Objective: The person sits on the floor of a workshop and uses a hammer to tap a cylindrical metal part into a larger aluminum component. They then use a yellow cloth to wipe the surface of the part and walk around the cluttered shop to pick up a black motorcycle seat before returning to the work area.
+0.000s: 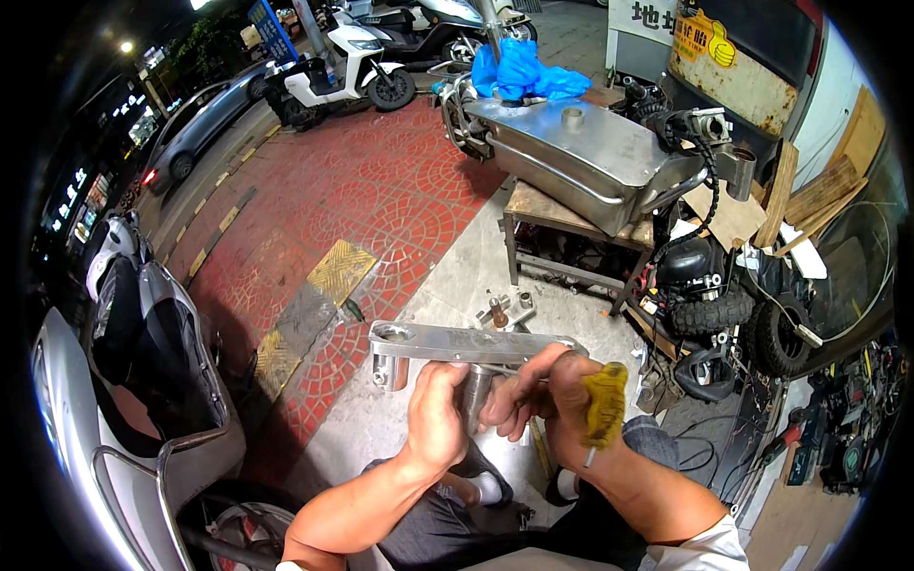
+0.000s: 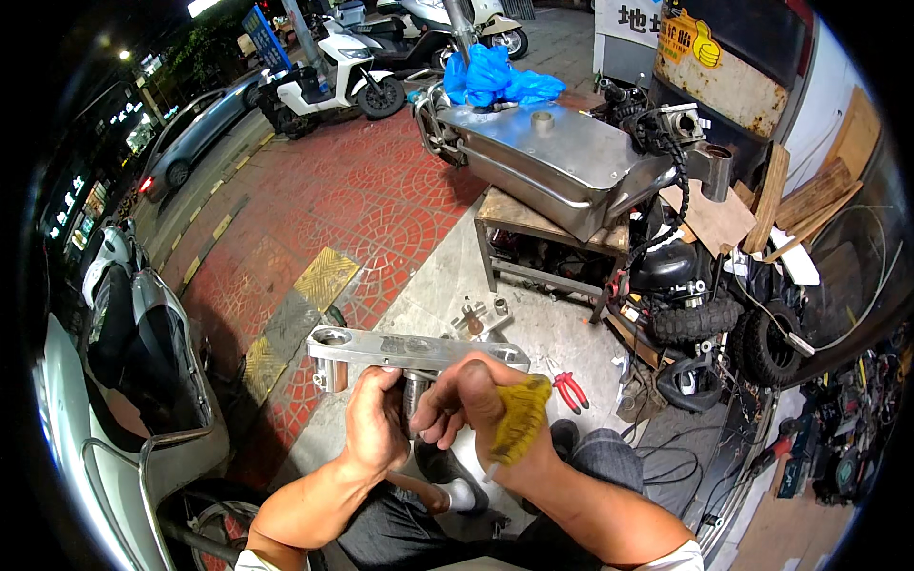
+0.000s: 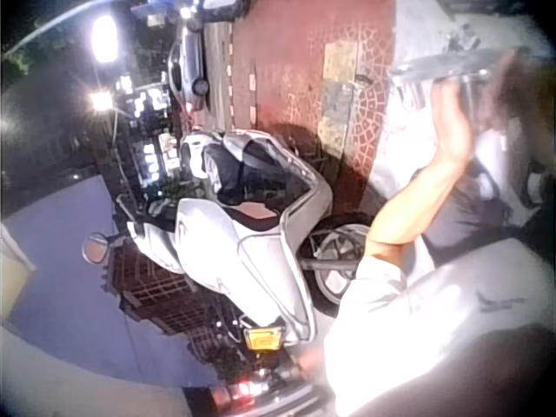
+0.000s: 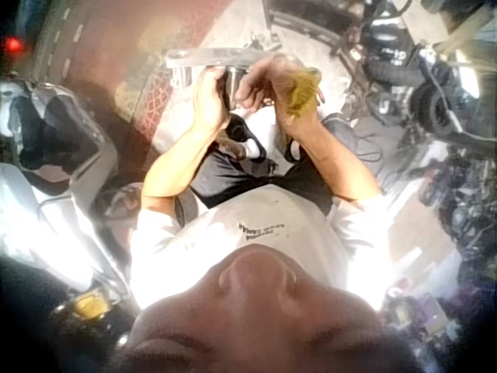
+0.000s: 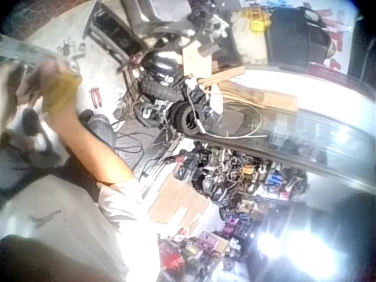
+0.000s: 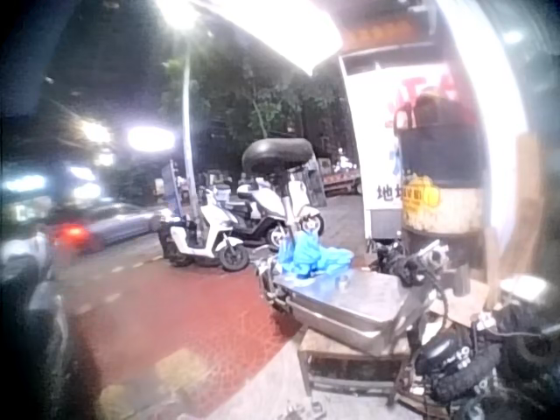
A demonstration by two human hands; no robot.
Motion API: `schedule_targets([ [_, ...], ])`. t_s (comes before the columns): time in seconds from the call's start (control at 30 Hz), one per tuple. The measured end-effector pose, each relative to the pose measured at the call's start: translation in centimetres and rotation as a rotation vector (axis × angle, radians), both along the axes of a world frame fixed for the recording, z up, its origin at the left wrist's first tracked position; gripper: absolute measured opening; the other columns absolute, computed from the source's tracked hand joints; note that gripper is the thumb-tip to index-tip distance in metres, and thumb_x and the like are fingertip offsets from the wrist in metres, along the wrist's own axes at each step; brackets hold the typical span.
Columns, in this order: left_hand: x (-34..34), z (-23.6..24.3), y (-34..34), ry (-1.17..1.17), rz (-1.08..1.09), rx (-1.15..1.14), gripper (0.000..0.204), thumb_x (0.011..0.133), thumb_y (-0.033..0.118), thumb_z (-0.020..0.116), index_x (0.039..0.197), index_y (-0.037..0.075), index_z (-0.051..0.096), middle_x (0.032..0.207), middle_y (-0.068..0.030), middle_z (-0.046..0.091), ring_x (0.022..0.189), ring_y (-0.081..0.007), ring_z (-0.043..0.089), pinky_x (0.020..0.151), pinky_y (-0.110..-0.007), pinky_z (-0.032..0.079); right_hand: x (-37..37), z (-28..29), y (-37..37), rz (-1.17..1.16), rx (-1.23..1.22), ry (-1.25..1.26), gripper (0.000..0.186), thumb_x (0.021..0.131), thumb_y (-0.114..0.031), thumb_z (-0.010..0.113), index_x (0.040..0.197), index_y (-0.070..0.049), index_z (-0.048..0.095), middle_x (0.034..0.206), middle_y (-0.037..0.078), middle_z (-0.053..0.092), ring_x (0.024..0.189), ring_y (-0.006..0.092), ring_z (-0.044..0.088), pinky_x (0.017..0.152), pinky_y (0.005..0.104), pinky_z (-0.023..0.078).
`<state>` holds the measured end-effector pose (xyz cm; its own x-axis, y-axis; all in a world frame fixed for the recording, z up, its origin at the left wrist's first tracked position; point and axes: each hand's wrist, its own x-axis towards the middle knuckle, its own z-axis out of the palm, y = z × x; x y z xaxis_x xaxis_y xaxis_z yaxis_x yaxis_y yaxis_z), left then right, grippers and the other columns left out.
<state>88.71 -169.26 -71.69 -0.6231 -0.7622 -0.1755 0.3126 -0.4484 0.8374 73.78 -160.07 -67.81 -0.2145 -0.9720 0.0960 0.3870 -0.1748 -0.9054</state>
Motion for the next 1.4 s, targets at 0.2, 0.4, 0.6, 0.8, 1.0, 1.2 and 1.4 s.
schedule_targets([
  [0.2, 0.0, 0.3, -0.3, -0.025, 0.040, 0.008, 0.043, 0.101, 0.035, 0.042, 0.112, -0.001, 0.062, 0.091, -0.0122, 0.070, 0.073, -0.0209, 0.064, 0.066, -0.035, 0.051, 0.5, -0.2, 0.2, -0.066, 0.006, 0.077, 0.060, 0.107, -0.057, 0.043, 0.098, 0.000, 0.061, 0.088, 0.012, 0.072, 0.073, 0.0148, 0.067, 0.066, 0.0275, 0.055],
  [0.4, 0.1, 0.9, 0.0, 0.010, 0.007, 0.010, 0.040, 0.102, 0.032, 0.042, 0.116, 0.000, 0.062, 0.101, -0.0130, 0.070, 0.082, -0.0206, 0.065, 0.073, -0.035, 0.053, 0.2, -0.3, -0.5, 0.007, -0.005, 0.014, 0.060, 0.107, -0.057, 0.045, 0.098, 0.000, 0.061, 0.088, 0.011, 0.072, 0.072, 0.0142, 0.067, 0.062, 0.0272, 0.055],
  [0.6, -0.1, 0.9, 0.1, -0.085, 0.101, 0.025, 0.036, 0.106, 0.028, 0.041, 0.118, 0.001, 0.062, 0.113, -0.0118, 0.069, 0.100, -0.0208, 0.065, 0.089, -0.037, 0.052, 0.0, 0.5, -0.2, 0.040, 0.114, 0.009, 0.063, 0.104, -0.062, 0.046, 0.099, 0.000, 0.061, 0.087, 0.010, 0.071, 0.071, 0.0138, 0.067, 0.061, 0.0261, 0.055],
  [0.8, -0.2, 1.2, 0.1, -0.053, 0.111, 0.044, 0.043, 0.106, 0.032, 0.038, 0.104, -0.003, 0.063, 0.085, -0.0133, 0.066, 0.067, -0.0178, 0.058, 0.062, -0.031, 0.045, -0.2, 1.0, -0.1, 0.026, 0.112, -0.028, 0.063, 0.102, -0.063, 0.048, 0.099, -0.001, 0.060, 0.086, 0.011, 0.071, 0.071, 0.0158, 0.068, 0.061, 0.0268, 0.055],
  [1.0, 0.1, 0.9, -0.4, 0.033, -0.001, 0.068, 0.046, 0.104, 0.032, 0.039, 0.094, -0.006, 0.064, 0.076, -0.0157, 0.066, 0.057, -0.0177, 0.055, 0.053, -0.030, 0.042, -0.8, 1.3, -0.3, 0.046, 0.139, 0.019, 0.061, 0.103, -0.063, 0.047, 0.096, -0.003, 0.057, 0.078, 0.017, 0.070, 0.067, 0.0211, 0.070, 0.055, 0.0294, 0.055],
  [1.2, 0.3, 0.9, -0.4, -0.012, 0.029, 0.015, 0.044, 0.100, 0.032, 0.045, 0.092, -0.007, 0.065, 0.075, -0.0157, 0.066, 0.056, -0.0177, 0.055, 0.053, -0.030, 0.041, -0.6, 1.6, -0.2, 0.074, 0.131, 0.025, 0.060, 0.103, -0.061, 0.050, 0.098, -0.002, 0.060, 0.083, 0.010, 0.071, 0.072, 0.0147, 0.068, 0.061, 0.0255, 0.053],
  [1.4, 0.3, 1.3, -0.5, 0.012, 0.033, 0.008, 0.044, 0.099, 0.033, 0.047, 0.094, -0.007, 0.065, 0.074, -0.0155, 0.066, 0.056, -0.0176, 0.055, 0.052, -0.030, 0.041, -0.1, 1.6, -0.1, 0.016, 0.103, 0.011, 0.060, 0.103, -0.060, 0.050, 0.097, -0.001, 0.063, 0.083, 0.009, 0.071, 0.073, 0.0129, 0.068, 0.061, 0.0241, 0.051],
])
